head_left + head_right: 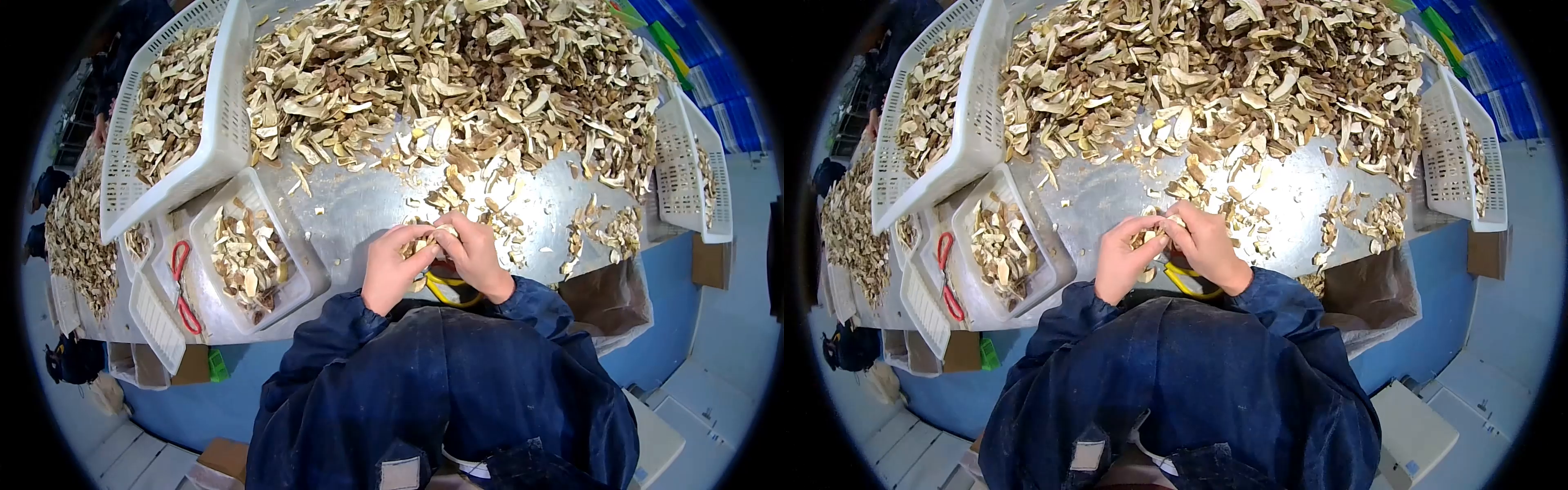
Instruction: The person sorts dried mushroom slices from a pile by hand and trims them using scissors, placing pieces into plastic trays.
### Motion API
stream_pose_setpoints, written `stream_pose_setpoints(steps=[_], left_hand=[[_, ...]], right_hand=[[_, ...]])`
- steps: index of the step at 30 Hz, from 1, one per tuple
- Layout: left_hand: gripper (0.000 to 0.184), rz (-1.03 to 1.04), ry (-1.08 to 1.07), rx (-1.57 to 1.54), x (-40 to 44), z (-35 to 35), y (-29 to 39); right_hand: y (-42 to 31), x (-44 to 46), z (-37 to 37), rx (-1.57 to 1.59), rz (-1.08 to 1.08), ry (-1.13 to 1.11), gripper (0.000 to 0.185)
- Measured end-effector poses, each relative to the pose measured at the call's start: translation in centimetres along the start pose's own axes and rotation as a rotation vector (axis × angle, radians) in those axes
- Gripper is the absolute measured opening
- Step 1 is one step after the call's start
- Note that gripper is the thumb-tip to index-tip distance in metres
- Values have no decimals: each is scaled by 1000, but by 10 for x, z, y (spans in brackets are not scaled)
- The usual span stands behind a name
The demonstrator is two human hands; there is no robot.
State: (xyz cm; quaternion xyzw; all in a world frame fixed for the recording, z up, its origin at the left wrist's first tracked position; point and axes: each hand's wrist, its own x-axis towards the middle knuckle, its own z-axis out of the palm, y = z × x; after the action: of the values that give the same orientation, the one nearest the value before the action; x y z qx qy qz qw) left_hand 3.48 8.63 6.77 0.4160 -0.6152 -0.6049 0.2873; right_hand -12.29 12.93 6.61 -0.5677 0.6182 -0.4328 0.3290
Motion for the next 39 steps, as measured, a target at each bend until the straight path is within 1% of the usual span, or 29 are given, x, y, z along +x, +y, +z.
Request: stream_pose_setpoints(steps=[1,4,5,8,11,13,14,15,16,19,21,22,23,26,27,29,30,31,34,35,37,38,39], left_hand=[[26,-4,4,4,0,2,-2],[26,-27,3,4,0,3,-4],[27,-35,-1,2,0,3,-4],[23,-52,-24,19,0,4,-1],[26,-121,-16,-63,1,8,-11],[25,-69,-13,-29,7,12,-14],[25,-49,-4,-12,7,13,-17],[19,-42,-14,11,8,14,-22],[18,-43,-19,3,9,15,-27],[17,-53,-41,-38,8,20,-31],[17,0,-1,-39,8,26,-33],[16,27,28,-33,9,23,-29],[16,-80,48,-30,10,17,-24],[16,-228,-67,-190,17,-4,-25],[18,-161,-80,-317,17,-6,-26],[21,-409,-176,-651,18,-16,-26],[23,-464,-213,-747,17,-18,-22],[26,-523,-247,-840,16,-20,-18],[28,-442,-374,-1068,15,-26,-33],[29,-482,-341,-1081,15,-25,-36],[31,-559,-265,-1108,13,-22,-37],[31,-606,-256,-1241,14,-19,-35],[32,-640,-219,-1371,14,-14,-32]], right_hand=[[2,0,1,65,15,24,16],[2,-1,-3,170,86,-28,16],[4,-2,-3,166,80,-31,17],[9,-5,-2,357,187,-62,17],[9,-6,-3,423,246,-62,19],[19,-7,-2,510,299,-76,19],[24,-7,-1,456,321,-61,19],[26,-7,0,481,343,-49,18],[29,-7,2,505,363,-35,17],[34,-9,3,517,309,-27,22],[35,-9,-5,472,309,-50,26],[40,-9,-11,737,362,-78,29],[46,-9,-16,996,430,-95,32],[21,-2,-26,834,439,13,30],[24,1,-31,811,436,-77,25],[25,4,-37,451,489,-108,24],[21,6,-39,270,515,-121,25],[21,8,-43,49,540,-38,32],[12,16,-55,188,393,77,33],[1,19,-62,517,519,25,29],[-8,20,-53,720,424,93,25],[-14,26,-40,832,369,108,24],[-32,29,-24,853,371,190,20]])
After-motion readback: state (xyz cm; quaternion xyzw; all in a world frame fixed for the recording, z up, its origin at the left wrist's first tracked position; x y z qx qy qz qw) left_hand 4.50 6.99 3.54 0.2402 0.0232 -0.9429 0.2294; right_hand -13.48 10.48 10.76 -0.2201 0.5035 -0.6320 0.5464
